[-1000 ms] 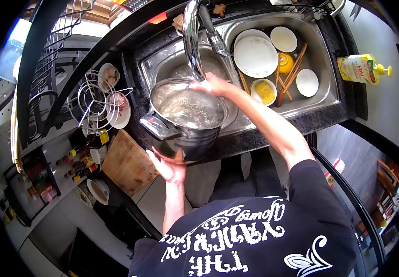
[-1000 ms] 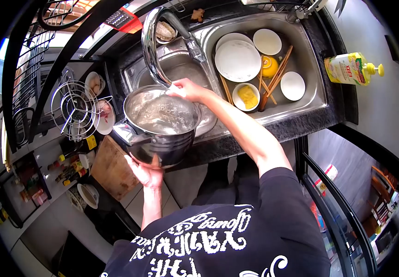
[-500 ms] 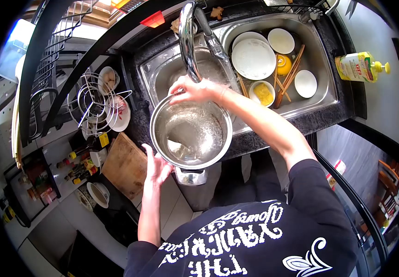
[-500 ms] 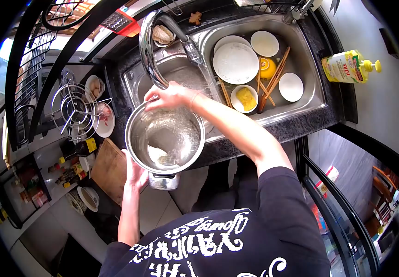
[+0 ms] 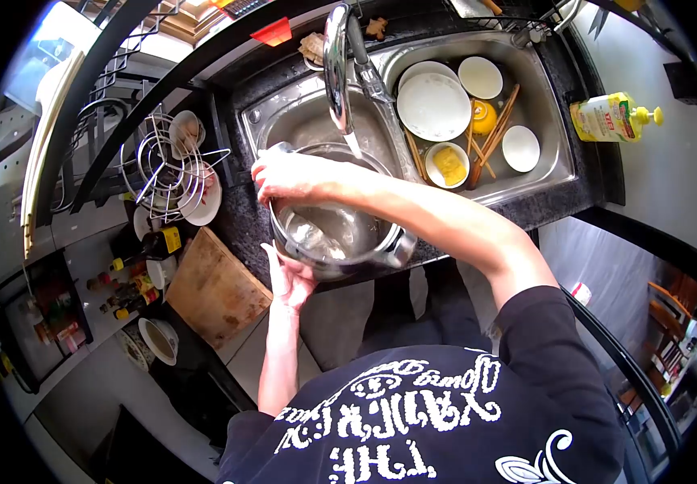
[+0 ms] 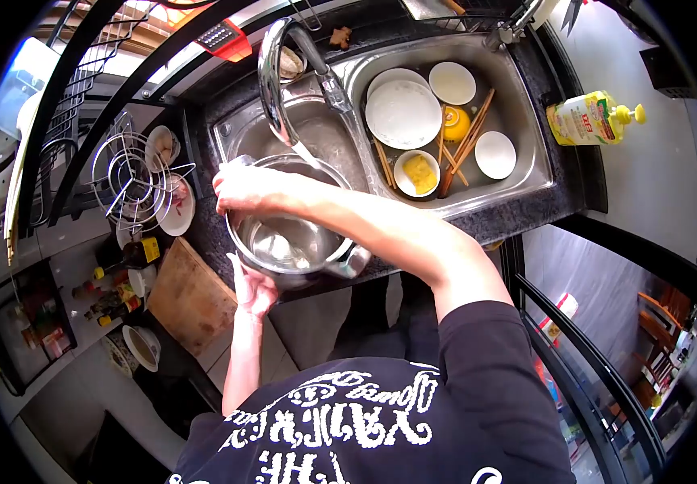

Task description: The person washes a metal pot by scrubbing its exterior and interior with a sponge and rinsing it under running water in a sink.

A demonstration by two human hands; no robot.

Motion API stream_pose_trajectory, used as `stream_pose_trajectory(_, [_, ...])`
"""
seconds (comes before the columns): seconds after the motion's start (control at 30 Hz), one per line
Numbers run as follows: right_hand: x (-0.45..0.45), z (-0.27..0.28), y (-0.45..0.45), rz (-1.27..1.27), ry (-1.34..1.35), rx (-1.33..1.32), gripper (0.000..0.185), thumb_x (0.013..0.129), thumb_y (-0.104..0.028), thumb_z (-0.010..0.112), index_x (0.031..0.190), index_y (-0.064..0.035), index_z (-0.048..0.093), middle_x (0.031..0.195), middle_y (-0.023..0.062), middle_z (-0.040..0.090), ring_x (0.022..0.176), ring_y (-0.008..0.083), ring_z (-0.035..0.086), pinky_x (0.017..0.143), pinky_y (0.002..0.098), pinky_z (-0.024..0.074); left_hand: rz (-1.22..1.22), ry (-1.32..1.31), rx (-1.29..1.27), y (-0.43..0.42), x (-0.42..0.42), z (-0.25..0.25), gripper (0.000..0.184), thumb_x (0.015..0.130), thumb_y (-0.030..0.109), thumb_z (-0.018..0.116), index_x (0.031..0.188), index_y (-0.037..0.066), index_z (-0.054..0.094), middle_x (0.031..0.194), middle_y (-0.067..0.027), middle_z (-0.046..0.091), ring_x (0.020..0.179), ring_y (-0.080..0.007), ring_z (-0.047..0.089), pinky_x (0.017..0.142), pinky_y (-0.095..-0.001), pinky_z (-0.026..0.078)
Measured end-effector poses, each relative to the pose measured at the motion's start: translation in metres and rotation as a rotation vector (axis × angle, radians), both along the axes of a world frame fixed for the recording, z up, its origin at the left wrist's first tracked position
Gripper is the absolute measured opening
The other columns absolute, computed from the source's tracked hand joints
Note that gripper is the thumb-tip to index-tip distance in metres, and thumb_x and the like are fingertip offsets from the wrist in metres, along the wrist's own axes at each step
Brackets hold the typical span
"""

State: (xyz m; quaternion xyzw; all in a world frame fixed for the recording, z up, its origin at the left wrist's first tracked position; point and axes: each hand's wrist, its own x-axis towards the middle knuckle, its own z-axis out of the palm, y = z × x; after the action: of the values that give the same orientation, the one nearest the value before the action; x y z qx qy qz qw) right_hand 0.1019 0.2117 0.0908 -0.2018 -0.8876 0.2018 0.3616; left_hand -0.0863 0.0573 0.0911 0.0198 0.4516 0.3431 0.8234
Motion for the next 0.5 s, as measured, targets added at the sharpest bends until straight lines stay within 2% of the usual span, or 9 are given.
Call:
stream_pose_trajectory(0.07, [-0.012,-0.006,-0.007,-0.004,-0.004,-0.195,0.027,0.073,-0.020,0.070,0.096,-0.0055,0.067,0.089,0.0085,0.064,0.090,0.0239,0.061,0.077,0.0328,0.0503,-0.042,-0.100,0.024,-0.004,-0.004,0.000,0.092,0.082,0.080,0.031,0.149,0.017,0.022,0.150,-0.0127,0.033,0.136,-0.0337,0.033,0.110,-0.0583,0.026])
stream_pose_trajectory(0.1, [-0.005,0.019,-0.025,0.016,0.329,-1.051,0.032,0.078,-0.018,0.067,0.104,-0.0014,0.062,0.097,0.0108,0.061,0.093,0.0203,0.062,0.078,0.0307,0.0503,-0.033,-0.138,0.023,-0.005,-0.002,-0.001,0.094,0.081,0.081,0.030,0.150,0.018,0.020,0.151,-0.0129,0.031,0.137,-0.0342,0.030,0.109,-0.0595,0.026])
stream_pose_trajectory(0.13, [-0.004,0.041,-0.030,-0.045,0.267,-1.205,0.042,0.080,-0.018,0.066,0.117,-0.0010,0.054,0.116,0.0137,0.054,0.102,0.0224,0.059,0.081,0.0321,0.0505,-0.022,-0.177,0.024,-0.006,0.000,-0.004,0.095,0.081,0.082,0.028,0.150,0.018,0.018,0.151,-0.0131,0.030,0.139,-0.0347,0.028,0.109,-0.0607,0.025])
stream_pose_trajectory(0.17, [-0.017,0.022,-0.038,-0.134,0.302,-0.852,0.049,0.080,-0.018,0.066,0.123,-0.0021,0.050,0.125,0.0157,0.048,0.107,0.0264,0.057,0.084,0.0334,0.0502,-0.006,-0.053,0.049,-0.009,0.001,-0.014,0.098,0.079,0.084,0.026,0.151,0.018,0.015,0.152,-0.0146,0.028,0.139,-0.0361,0.026,0.108,-0.0621,0.025])
stream_pose_trajectory(0.23, [-0.022,0.004,-0.050,-0.200,0.267,-0.600,0.053,0.083,-0.012,0.061,0.132,-0.0059,0.042,0.135,0.0241,0.034,0.112,0.0362,0.052,0.091,0.0370,0.0477,0.033,-0.023,0.043,-0.007,0.005,-0.021,0.098,0.079,0.084,0.026,0.151,0.018,0.015,0.152,-0.0150,0.027,0.139,-0.0365,0.026,0.107,-0.0617,0.025])
stream_pose_trajectory(0.33, [-0.021,0.007,-0.066,-0.262,0.268,-0.662,0.059,0.085,-0.003,0.054,0.141,-0.0095,0.036,0.144,0.0347,0.019,0.115,0.0475,0.049,0.097,0.0418,0.0458,0.092,0.011,0.015,-0.009,0.006,-0.026,0.098,0.079,0.084,0.026,0.150,0.016,0.018,0.152,-0.0160,0.027,0.139,-0.0366,0.027,0.107,-0.0604,0.027])
stream_pose_trajectory(0.37, [-0.019,0.021,-0.069,-0.430,0.297,-0.864,0.057,0.086,-0.005,0.052,0.140,-0.0069,0.034,0.142,0.0328,0.026,0.108,0.0458,0.054,0.092,0.0428,0.0487,0.067,-0.006,0.026,-0.008,0.003,-0.026,0.098,0.080,0.084,0.026,0.150,0.016,0.018,0.152,-0.0154,0.027,0.138,-0.0371,0.028,0.108,-0.0604,0.025])
stream_pose_trajectory(0.4, [-0.030,-0.013,-0.071,-0.592,0.299,-0.641,0.044,0.087,-0.008,0.052,0.131,-0.0022,0.044,0.130,0.0286,0.044,0.099,0.0434,0.058,0.083,0.0438,0.0511,0.040,-0.026,0.040,-0.005,0.002,-0.025,0.097,0.080,0.083,0.027,0.150,0.016,0.019,0.152,-0.0148,0.027,0.137,-0.0375,0.029,0.108,-0.0604,0.023])
stream_pose_trajectory(0.5, [-0.028,-0.022,-0.065,-0.371,0.003,-0.528,0.050,0.081,-0.020,0.060,0.120,0.0072,0.043,0.095,0.0303,0.060,0.075,0.0429,0.063,0.070,0.0494,0.0524,0.032,0.000,0.034,-0.001,0.000,-0.025,0.098,0.080,0.083,0.027,0.149,0.013,0.023,0.150,-0.0156,0.031,0.137,-0.0379,0.031,0.107,-0.0605,0.025])
